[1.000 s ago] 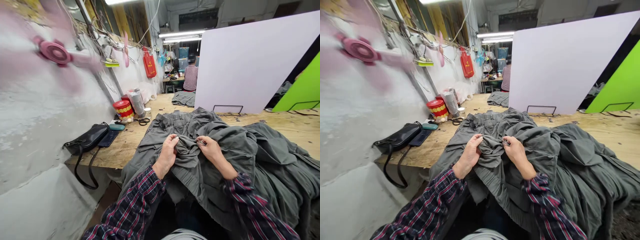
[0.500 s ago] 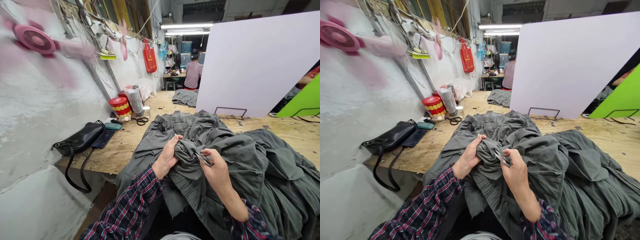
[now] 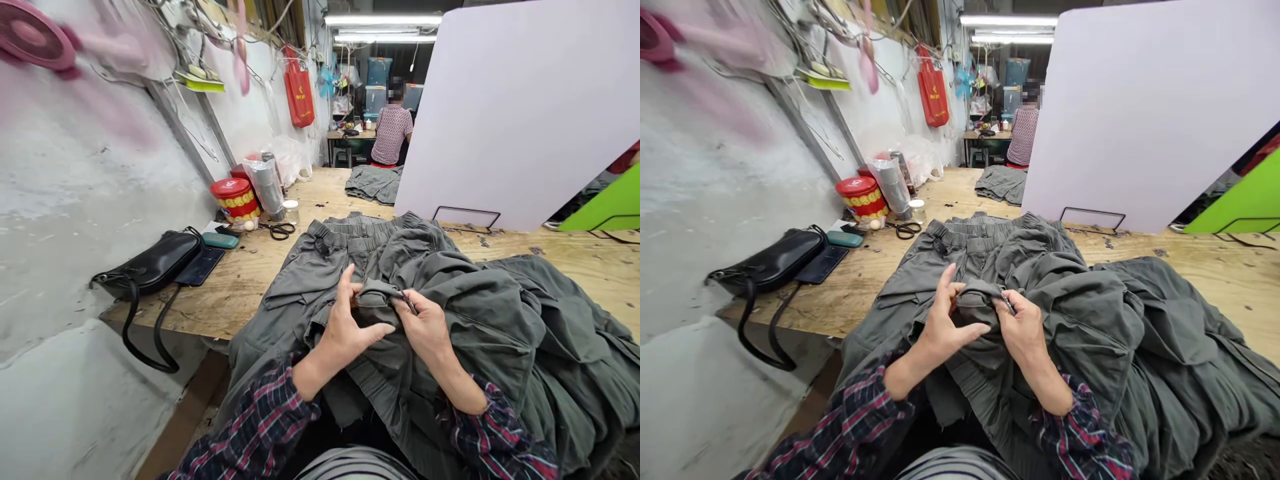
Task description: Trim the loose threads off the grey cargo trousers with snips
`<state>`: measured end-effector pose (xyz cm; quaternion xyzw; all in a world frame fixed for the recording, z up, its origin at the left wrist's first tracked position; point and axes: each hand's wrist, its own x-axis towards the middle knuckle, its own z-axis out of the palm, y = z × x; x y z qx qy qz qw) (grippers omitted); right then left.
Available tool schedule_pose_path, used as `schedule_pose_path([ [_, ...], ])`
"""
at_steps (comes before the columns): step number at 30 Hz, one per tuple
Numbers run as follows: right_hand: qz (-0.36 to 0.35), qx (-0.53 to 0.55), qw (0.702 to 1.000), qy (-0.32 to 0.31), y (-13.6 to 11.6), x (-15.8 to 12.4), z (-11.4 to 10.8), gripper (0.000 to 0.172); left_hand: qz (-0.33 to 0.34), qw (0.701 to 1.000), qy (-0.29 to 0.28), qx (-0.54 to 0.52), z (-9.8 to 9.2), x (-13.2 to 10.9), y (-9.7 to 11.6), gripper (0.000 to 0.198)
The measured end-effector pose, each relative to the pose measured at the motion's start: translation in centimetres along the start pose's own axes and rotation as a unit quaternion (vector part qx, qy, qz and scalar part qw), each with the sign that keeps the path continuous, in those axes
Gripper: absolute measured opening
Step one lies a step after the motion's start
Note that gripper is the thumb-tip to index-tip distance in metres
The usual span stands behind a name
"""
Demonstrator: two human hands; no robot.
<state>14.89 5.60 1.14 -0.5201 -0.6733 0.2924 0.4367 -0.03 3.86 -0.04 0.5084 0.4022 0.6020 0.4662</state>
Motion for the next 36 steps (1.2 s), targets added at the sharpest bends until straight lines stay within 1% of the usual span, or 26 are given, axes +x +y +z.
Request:
schedule_pose_path([
  [1,0.005,0.022,1.000,-0.001,0.0,0.0,-0.2,0.027,0.012,0.999,0.014,0.038,0.0,-0.6,-0.1,0.094],
  [2,0.011,0.047,0.999,0.001,0.0,0.0,-0.5,0.027,0.015,0.998,0.024,0.057,-0.1,-1.0,-0.3,0.087],
  [3,0.023,0.077,0.997,0.005,0.1,0.0,-0.8,0.027,0.012,0.998,0.030,0.059,-0.2,-1.2,-0.5,0.080],
  [5,0.075,0.160,0.984,0.011,0.3,-0.1,-1.4,0.028,0.004,0.999,0.031,0.040,-0.4,-1.3,-0.7,0.072],
  [8,0.176,0.294,0.939,0.010,0.6,-0.6,-1.9,0.036,0.000,1.000,0.015,0.027,-0.7,-0.7,-0.8,0.066],
  [9,0.201,0.330,0.922,-0.002,0.6,-0.8,-1.9,0.040,-0.003,1.000,0.006,0.028,-0.7,-0.4,-1.0,0.063],
  [11,0.234,0.387,0.891,-0.046,0.6,-1.3,-1.7,0.045,-0.016,0.999,-0.014,0.036,-0.7,-0.1,-1.4,0.057],
  [13,0.258,0.424,0.864,-0.090,0.8,-1.7,-1.2,0.046,-0.024,0.998,-0.029,0.055,-0.5,0.1,-2.1,0.052],
  [14,0.270,0.436,0.853,-0.097,0.9,-1.7,-1.0,0.046,-0.017,0.997,-0.033,0.072,-0.4,0.1,-2.5,0.050],
  [15,0.282,0.444,0.845,-0.092,1.0,-1.7,-0.8,0.046,0.002,0.995,-0.033,0.097,-0.4,0.0,-2.8,0.047],
  [16,0.292,0.450,0.840,-0.079,1.2,-1.7,-0.6,0.045,0.035,0.990,-0.030,0.131,-0.3,-0.1,-3.0,0.045],
  [18,0.306,0.452,0.837,-0.046,1.4,-1.5,-0.6,0.045,0.133,0.970,-0.019,0.203,-0.3,-0.5,-3.0,0.040],
  [20,0.307,0.448,0.839,-0.032,1.3,-1.3,-0.7,0.045,0.233,0.934,-0.022,0.269,-0.3,-0.8,-2.4,0.037],
  [21,0.305,0.447,0.841,-0.032,1.2,-1.2,-0.8,0.045,0.272,0.914,-0.031,0.298,-0.3,-0.9,-2.1,0.037],
  [23,0.299,0.444,0.844,-0.033,0.9,-1.2,-1.0,0.046,0.318,0.883,-0.052,0.342,-0.1,-0.8,-1.2,0.040],
  [24,0.295,0.442,0.846,-0.036,0.8,-1.2,-1.0,0.046,0.325,0.875,-0.061,0.353,0.0,-0.6,-0.9,0.038],
  [25,0.292,0.437,0.850,-0.041,0.8,-1.2,-1.1,0.046,0.325,0.875,-0.067,0.352,0.1,-0.4,-0.7,0.031],
  [27,0.283,0.411,0.865,-0.050,1.0,-1.3,-1.2,0.043,0.306,0.893,-0.077,0.321,0.4,0.2,-0.4,0.012],
  [28,0.268,0.385,0.882,-0.047,1.2,-1.4,-1.3,0.041,0.290,0.906,-0.081,0.299,0.5,0.4,-0.5,0.007],
  [29,0.243,0.349,0.905,-0.033,1.3,-1.6,-1.5,0.038,0.272,0.917,-0.082,0.280,0.6,0.6,-0.5,0.007],
  [31,0.161,0.250,0.954,0.027,1.4,-2.1,-1.9,0.031,0.240,0.931,-0.080,0.262,0.8,0.7,-0.7,0.007],
  [32,0.114,0.194,0.973,0.057,1.2,-2.5,-2.1,0.027,0.230,0.934,-0.078,0.262,0.8,0.7,-0.7,0.006],
  [33,0.068,0.141,0.985,0.077,1.0,-2.9,-2.2,0.024,0.225,0.935,-0.077,0.263,0.9,0.6,-0.8,0.005],
  [34,0.026,0.097,0.992,0.083,0.6,-3.2,-2.3,0.022,0.224,0.935,-0.077,0.264,0.9,0.6,-0.8,0.005],
  [36,-0.041,0.043,0.996,0.063,0.0,-3.7,-2.2,0.026,0.226,0.935,-0.077,0.263,1.0,0.4,-0.8,0.006],
])
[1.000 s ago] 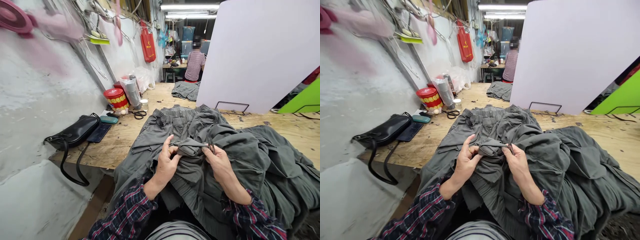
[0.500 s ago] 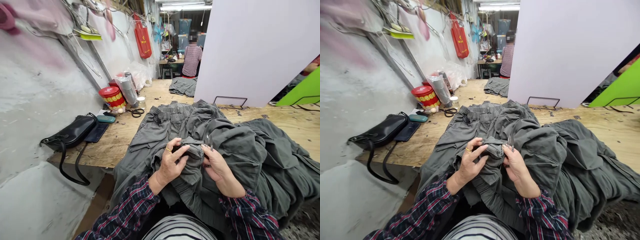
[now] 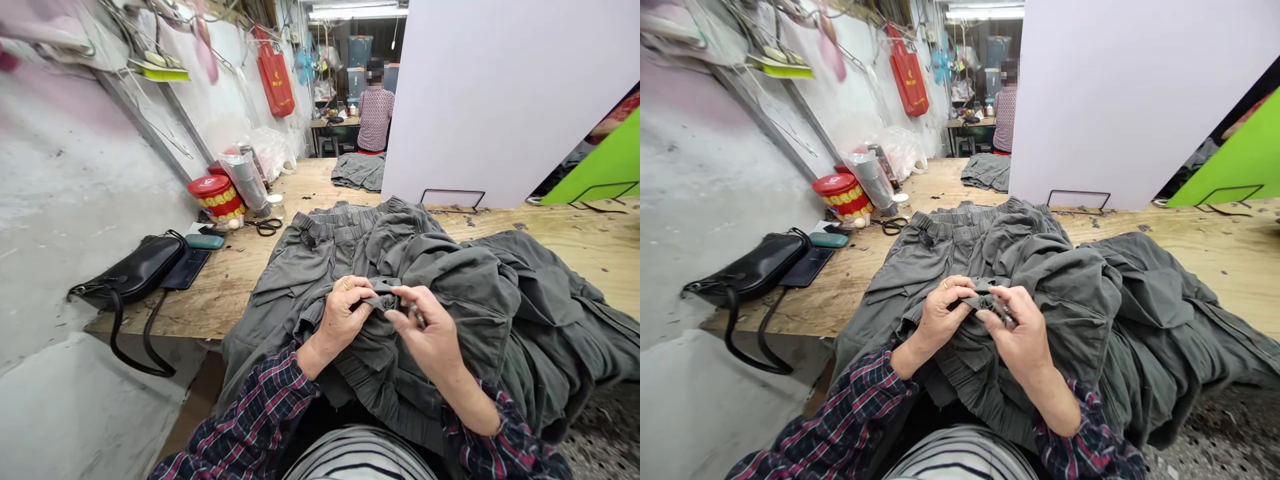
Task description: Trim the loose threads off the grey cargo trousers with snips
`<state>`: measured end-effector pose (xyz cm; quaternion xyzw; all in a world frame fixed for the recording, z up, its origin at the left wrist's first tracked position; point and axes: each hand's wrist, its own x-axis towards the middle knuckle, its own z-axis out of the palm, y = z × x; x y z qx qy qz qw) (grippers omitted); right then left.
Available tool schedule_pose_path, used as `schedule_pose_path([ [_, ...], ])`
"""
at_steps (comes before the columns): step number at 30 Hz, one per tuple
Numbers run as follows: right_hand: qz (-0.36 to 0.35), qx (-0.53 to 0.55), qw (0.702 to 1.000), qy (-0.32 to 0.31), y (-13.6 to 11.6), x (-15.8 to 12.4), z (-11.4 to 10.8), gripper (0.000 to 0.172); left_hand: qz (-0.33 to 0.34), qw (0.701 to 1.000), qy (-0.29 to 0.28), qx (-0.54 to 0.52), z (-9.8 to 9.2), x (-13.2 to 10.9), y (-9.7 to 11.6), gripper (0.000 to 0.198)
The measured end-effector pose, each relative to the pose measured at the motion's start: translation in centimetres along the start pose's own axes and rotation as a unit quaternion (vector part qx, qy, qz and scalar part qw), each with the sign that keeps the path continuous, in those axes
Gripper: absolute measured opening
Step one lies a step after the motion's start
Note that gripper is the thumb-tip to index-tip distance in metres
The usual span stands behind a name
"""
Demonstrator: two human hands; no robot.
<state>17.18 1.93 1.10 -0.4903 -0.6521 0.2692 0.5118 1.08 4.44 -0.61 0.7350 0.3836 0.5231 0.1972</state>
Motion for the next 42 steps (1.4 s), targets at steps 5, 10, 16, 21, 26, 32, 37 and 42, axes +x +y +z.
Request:
schedule_pose_path([
  [5,-0.031,0.042,0.999,-0.013,-0.2,0.3,0.3,0.007,-0.015,1.000,-0.003,-0.017,0.0,-0.3,0.2,0.006],
  [10,0.094,0.157,0.983,0.031,0.4,0.7,-0.9,0.017,-0.017,0.999,-0.026,-0.020,-0.2,0.0,0.7,0.005],
  [16,0.118,0.189,0.974,0.038,-0.2,0.4,-1.5,0.021,0.014,0.993,-0.118,0.015,-0.8,1.1,2.5,0.042],
  [21,0.076,0.145,0.986,0.035,0.3,1.2,-1.6,0.020,-0.044,0.984,-0.174,-0.008,0.1,1.3,3.3,0.012],
  [26,0.081,0.066,0.991,0.083,2.4,2.1,-2.0,0.023,-0.112,0.971,-0.195,-0.081,0.8,1.1,3.2,0.012],
  [32,0.081,-0.220,0.972,-0.016,2.2,1.6,-3.7,0.030,-0.172,0.963,-0.187,-0.094,0.9,1.2,3.3,0.014],
  [37,0.027,-0.347,0.934,-0.078,-0.4,-1.6,-4.8,0.045,-0.199,0.959,-0.169,-0.106,0.9,1.0,3.4,0.014],
  [42,-0.019,-0.408,0.907,-0.097,-0.6,-3.9,-4.1,0.047,-0.197,0.962,-0.152,-0.108,0.9,0.7,3.6,0.015],
])
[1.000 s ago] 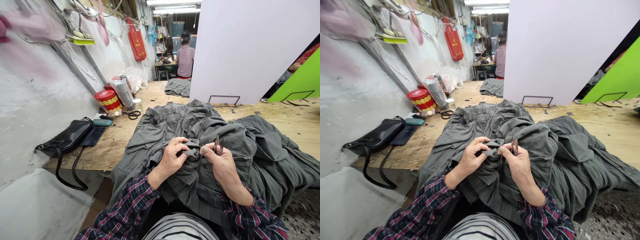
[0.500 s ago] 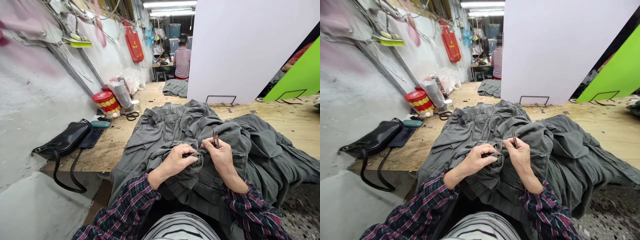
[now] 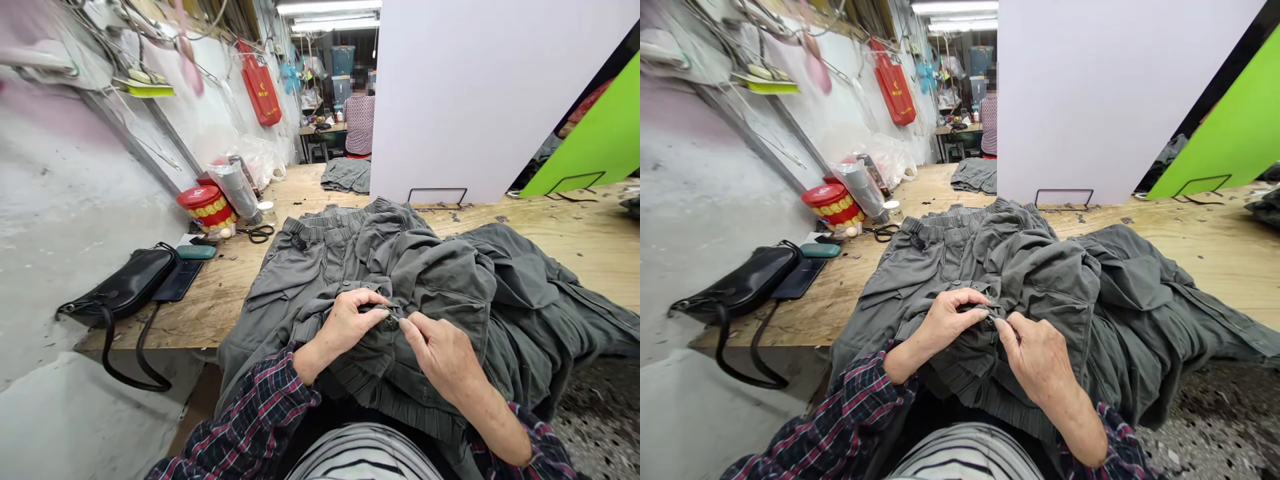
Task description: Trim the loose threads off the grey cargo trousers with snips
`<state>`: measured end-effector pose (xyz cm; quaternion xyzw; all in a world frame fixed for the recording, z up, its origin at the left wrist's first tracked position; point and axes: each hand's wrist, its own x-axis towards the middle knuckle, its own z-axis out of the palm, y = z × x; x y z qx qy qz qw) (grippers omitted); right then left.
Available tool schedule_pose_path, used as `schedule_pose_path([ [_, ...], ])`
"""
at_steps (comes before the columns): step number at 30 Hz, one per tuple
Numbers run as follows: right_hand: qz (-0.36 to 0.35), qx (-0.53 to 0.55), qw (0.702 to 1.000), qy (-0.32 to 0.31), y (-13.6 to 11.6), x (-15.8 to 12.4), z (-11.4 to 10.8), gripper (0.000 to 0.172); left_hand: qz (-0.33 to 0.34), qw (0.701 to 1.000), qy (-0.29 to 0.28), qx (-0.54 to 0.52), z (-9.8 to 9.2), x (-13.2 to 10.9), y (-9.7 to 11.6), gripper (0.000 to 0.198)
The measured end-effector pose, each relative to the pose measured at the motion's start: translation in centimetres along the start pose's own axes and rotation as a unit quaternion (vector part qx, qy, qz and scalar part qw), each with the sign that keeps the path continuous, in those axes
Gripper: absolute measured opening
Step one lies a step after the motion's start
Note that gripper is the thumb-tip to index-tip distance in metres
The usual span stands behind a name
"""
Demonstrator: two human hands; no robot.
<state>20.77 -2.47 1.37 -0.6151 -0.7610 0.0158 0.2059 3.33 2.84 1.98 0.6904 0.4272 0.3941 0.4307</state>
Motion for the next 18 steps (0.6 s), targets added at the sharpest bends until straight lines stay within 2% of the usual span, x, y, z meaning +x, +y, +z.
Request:
schedule_pose_path([
  [4,0.014,-0.012,1.000,-0.004,0.2,0.4,0.8,0.047,0.008,1.000,0.007,0.000,0.1,-0.3,0.0,0.015],
  [13,0.028,0.058,0.998,-0.027,-0.2,1.3,0.8,0.046,0.015,1.000,0.000,-0.001,0.0,-0.4,-0.3,0.018],
  [16,0.053,0.152,0.987,-0.021,0.7,1.7,1.3,0.046,0.001,1.000,0.000,-0.013,0.1,-0.4,-0.4,0.020],
  [18,0.097,0.275,0.956,0.013,1.3,2.1,1.6,0.048,-0.010,0.999,0.005,-0.032,0.1,-0.3,-0.6,0.025],
])
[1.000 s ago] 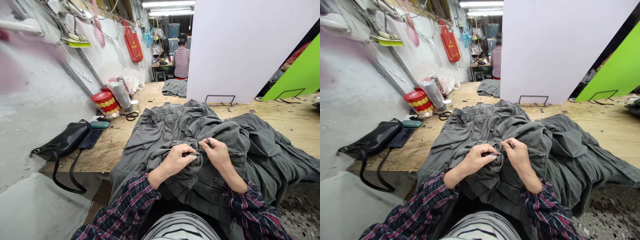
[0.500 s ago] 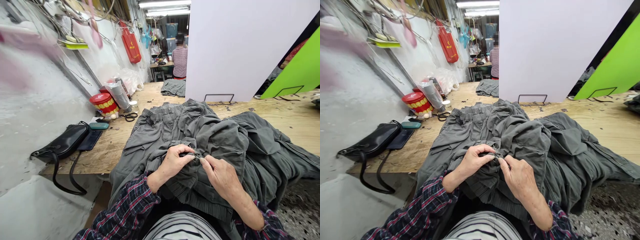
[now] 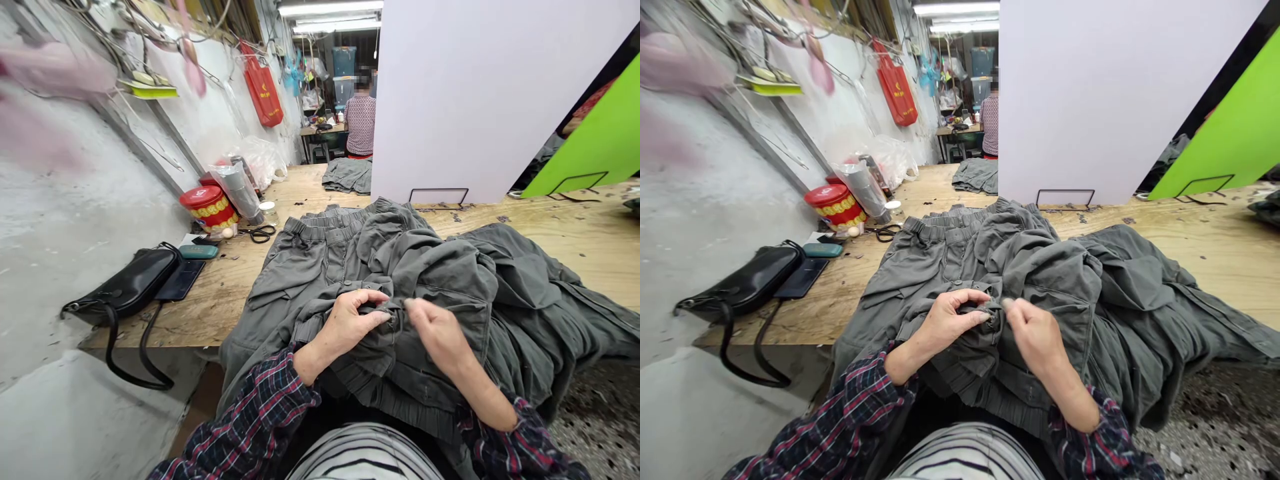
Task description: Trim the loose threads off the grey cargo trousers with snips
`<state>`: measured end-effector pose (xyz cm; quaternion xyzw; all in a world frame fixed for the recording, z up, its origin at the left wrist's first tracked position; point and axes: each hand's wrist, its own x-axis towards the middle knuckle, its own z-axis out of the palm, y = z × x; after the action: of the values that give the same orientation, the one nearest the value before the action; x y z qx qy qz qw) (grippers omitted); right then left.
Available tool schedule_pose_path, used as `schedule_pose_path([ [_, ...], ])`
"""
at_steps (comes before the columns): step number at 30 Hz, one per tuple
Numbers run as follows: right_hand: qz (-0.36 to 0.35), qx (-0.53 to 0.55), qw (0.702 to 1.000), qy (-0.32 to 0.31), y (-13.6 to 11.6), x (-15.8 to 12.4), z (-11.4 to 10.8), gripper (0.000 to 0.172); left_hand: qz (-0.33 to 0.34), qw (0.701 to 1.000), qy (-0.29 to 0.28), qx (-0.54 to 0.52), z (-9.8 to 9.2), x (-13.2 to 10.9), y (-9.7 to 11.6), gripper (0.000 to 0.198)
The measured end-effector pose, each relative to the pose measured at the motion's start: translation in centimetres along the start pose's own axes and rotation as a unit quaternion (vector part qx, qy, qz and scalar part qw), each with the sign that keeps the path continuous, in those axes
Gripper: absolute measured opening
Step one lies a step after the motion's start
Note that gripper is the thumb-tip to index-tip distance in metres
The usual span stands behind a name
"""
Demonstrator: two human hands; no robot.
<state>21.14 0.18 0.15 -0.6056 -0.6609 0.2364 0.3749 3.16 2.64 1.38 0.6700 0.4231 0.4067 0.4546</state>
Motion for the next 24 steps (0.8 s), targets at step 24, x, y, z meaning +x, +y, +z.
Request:
schedule_pose_path([
  [24,-0.055,0.149,0.987,0.021,-1.6,0.2,0.9,0.023,0.060,0.995,-0.073,0.031,-0.8,0.2,0.3,0.022],
])
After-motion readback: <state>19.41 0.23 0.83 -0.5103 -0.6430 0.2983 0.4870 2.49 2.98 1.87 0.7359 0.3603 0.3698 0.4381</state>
